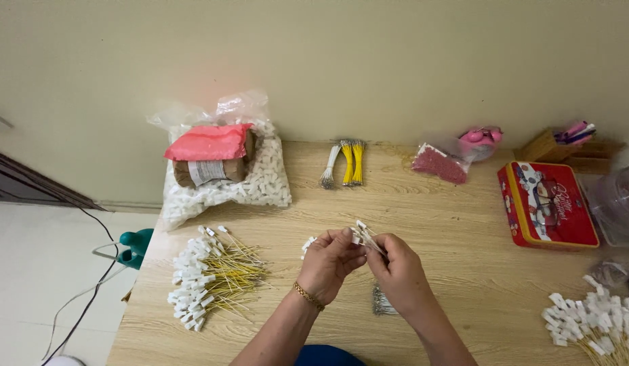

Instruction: Sorting and assembling small white plastic components by inserting metal wire leads into them on a wooden desk.

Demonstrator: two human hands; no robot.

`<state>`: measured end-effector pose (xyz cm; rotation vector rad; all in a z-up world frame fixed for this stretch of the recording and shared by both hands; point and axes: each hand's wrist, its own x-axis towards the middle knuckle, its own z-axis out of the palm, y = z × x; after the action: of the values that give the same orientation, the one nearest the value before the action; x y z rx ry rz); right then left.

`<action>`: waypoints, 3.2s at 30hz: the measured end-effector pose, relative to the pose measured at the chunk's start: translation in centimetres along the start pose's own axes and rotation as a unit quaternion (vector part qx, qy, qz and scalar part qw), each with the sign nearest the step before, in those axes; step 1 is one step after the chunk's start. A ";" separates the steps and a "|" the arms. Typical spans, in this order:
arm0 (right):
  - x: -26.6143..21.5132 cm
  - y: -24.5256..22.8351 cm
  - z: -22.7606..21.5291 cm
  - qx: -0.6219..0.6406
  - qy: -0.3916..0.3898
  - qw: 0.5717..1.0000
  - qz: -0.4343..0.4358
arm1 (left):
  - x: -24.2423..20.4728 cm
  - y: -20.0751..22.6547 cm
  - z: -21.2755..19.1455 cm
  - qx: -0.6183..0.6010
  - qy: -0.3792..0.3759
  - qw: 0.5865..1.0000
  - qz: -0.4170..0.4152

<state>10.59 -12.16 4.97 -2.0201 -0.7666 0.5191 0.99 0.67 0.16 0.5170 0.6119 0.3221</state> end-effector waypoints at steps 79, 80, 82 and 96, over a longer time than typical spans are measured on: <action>0.3 2.1 -0.6 0.136 -0.029 0.988 0.063 | 1.1 -0.6 -2.4 0.069 -0.072 0.995 -0.014; 0.2 1.3 -0.9 0.091 -0.036 0.992 0.078 | 1.5 -0.8 -3.0 0.056 -0.072 0.996 -0.004; -0.1 0.7 -1.2 0.046 -0.043 0.994 0.093 | 1.9 -1.1 -3.6 0.043 -0.071 0.997 0.007; -0.8 -1.2 -2.0 -0.144 0.033 0.988 -0.039 | 0.3 0.5 -3.4 -0.022 -0.173 0.983 -0.049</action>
<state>10.91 -13.42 7.09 -2.2484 -0.9180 0.3074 -0.97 2.48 -2.09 0.4850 0.2906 0.1464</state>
